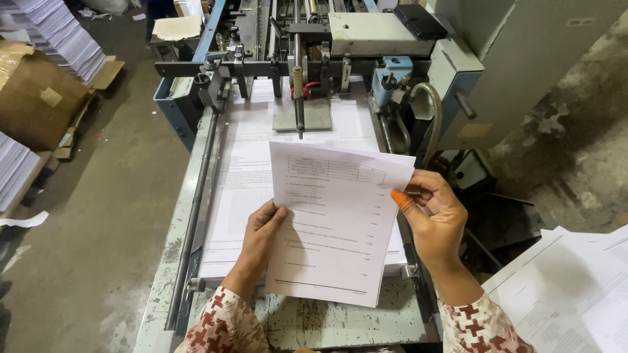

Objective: Operating a paper machine by inspecting, aligning, and feeding stacks of printed documents.

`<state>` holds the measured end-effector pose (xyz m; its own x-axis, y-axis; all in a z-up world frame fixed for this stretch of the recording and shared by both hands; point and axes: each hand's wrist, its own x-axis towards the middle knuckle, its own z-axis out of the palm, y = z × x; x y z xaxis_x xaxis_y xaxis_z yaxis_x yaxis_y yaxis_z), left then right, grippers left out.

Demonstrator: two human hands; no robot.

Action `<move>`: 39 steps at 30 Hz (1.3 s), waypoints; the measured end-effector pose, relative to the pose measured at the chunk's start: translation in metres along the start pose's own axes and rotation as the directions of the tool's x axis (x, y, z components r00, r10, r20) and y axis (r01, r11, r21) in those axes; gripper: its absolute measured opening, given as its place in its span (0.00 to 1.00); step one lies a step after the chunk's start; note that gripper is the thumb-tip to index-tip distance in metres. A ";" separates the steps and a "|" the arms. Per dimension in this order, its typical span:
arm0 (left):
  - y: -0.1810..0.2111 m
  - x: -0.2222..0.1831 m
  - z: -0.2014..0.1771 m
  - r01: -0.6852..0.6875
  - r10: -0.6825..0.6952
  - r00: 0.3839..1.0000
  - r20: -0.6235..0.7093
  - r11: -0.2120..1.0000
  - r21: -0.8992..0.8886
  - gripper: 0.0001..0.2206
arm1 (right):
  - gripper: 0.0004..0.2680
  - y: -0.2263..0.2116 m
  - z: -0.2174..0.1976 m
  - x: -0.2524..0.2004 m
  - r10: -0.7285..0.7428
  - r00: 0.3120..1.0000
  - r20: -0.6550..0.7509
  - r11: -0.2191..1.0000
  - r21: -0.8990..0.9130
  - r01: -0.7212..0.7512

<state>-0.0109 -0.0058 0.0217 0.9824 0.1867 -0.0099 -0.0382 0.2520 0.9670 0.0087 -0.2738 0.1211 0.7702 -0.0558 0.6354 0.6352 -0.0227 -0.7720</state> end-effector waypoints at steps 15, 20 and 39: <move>0.015 -0.010 0.009 -0.058 0.059 0.998 -0.017 0.996 0.066 0.13 | 0.03 0.007 0.005 -0.008 -0.660 0.700 0.271 0.621 -0.326 0.712; 0.017 -0.013 0.008 -0.105 0.105 0.994 0.011 0.993 0.062 0.11 | 0.04 0.015 0.003 -0.007 -0.719 0.595 0.358 0.528 -0.274 0.804; 0.013 -0.007 0.006 -0.119 0.115 0.991 0.073 0.991 0.058 0.10 | 0.05 0.015 0.003 -0.012 -0.656 0.659 0.368 0.612 -0.252 0.750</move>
<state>-0.0168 -0.0090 0.0363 0.9822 0.1448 0.1200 -0.1445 0.1725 0.9743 0.0094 -0.2707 0.1022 0.1120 0.3455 0.9317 0.9517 -0.3072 -0.0005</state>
